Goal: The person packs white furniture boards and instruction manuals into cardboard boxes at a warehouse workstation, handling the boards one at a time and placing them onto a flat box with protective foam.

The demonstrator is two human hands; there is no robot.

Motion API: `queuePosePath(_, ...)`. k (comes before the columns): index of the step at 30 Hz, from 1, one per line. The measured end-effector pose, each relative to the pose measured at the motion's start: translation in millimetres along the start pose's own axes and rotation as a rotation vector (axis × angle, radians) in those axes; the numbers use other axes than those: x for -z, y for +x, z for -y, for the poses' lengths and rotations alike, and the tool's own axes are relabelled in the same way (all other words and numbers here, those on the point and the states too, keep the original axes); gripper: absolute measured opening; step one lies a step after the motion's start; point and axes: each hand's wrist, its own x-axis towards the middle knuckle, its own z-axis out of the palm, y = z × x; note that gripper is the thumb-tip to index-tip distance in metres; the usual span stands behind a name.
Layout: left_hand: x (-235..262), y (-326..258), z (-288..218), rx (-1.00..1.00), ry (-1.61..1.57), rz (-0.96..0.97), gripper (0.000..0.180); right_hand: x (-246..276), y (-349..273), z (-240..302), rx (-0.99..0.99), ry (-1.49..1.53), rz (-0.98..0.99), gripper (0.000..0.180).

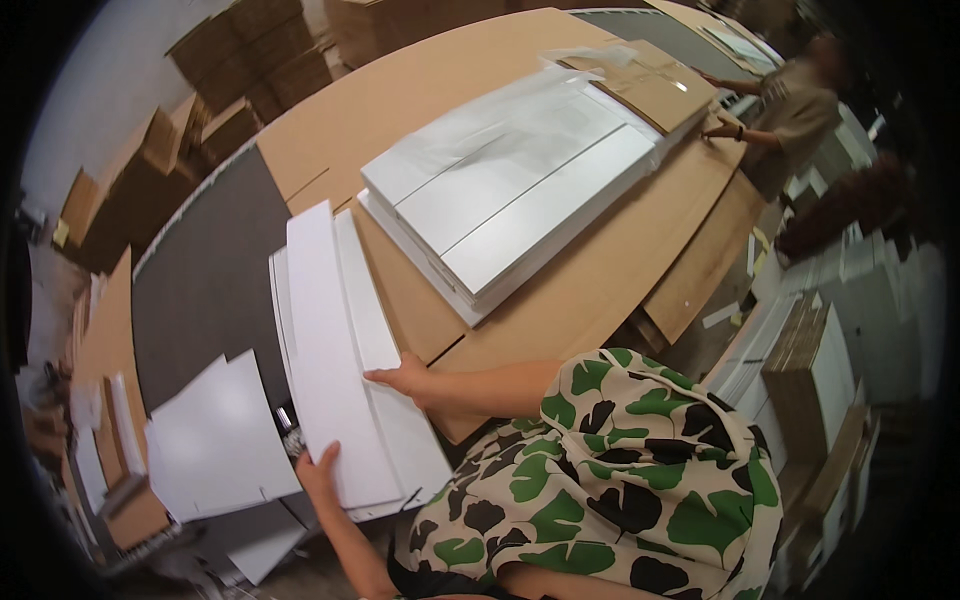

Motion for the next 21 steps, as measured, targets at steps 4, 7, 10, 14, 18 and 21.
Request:
queuePosePath(4, -19, -19, -12, 0.004, -0.15, -0.032, 0.039, 5, -19, 13, 0.164, -0.034, -0.057, 0.055)
queuePosePath(7, -6, -19, -58, -0.112, -0.118, -0.029, 0.04, -5, 1, 3, 0.307, 0.022, -0.057, 0.046)
queuePosePath(10, -32, 8, -123, -0.218, -0.094, 0.091, 0.041, 21, -28, 66, 0.391, 0.157, -0.073, 0.037)
queuePosePath(14, -79, 56, -206, -0.341, 0.054, 0.251, 0.041, 73, -23, 125, 0.415, 0.212, -0.055, 0.026)
queuePosePath(18, -139, 119, -264, -0.405, 0.12, 0.482, 0.041, 120, -21, 155, 0.439, 0.219, -0.037, 0.027)
queuePosePath(21, -209, 135, -298, -0.386, 0.223, 0.573, 0.042, 179, -18, 181, 0.427, 0.244, -0.047, 0.028)
